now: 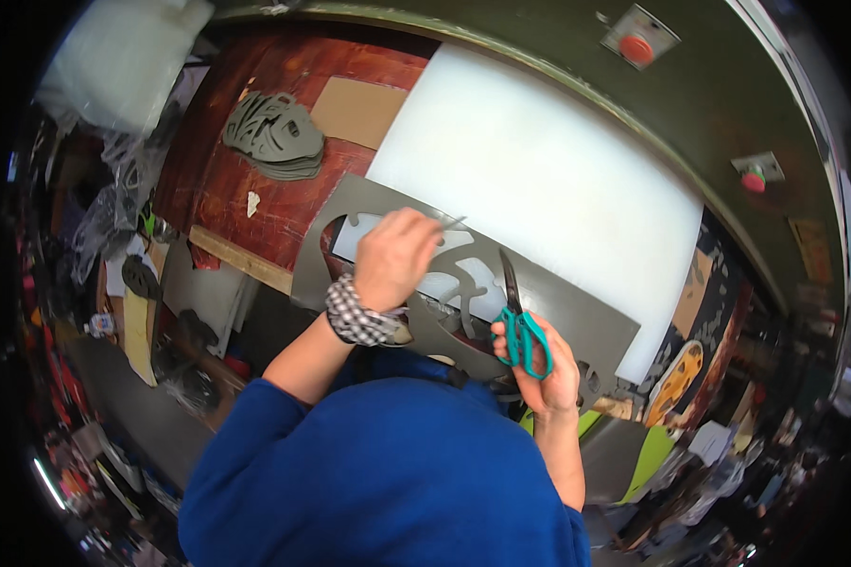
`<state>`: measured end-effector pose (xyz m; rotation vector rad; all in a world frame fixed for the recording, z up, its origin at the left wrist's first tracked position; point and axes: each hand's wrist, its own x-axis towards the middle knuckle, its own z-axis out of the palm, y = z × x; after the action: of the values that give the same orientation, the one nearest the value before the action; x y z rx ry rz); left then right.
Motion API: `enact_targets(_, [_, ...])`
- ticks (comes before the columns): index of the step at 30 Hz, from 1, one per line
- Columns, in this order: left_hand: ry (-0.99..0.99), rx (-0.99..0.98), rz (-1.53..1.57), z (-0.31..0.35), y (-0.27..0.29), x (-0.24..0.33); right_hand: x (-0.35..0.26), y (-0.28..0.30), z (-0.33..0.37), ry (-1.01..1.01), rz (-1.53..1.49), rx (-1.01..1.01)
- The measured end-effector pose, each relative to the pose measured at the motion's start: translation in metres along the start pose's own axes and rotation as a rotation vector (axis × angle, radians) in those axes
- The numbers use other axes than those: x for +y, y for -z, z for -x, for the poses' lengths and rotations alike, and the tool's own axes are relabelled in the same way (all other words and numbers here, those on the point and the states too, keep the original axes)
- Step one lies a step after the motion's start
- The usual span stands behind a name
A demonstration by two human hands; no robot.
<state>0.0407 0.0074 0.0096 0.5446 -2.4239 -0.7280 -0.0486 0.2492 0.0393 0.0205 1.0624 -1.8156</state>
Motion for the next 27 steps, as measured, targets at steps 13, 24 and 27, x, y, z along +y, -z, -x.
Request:
enact_targets(13, [0.916,0.622,1.443,0.074,0.019,-0.011,0.027,-0.034,-0.012,-0.418,0.043,-0.581])
enact_targets(24, [0.065,0.425,0.313,0.118,0.047,0.023,0.017,-0.043,-0.027,-0.562,0.401,-0.729])
enact_targets(27, [-0.169,0.323,0.029,0.131,0.055,0.025,0.016,-0.043,-0.03,-0.622,0.374,-0.702])
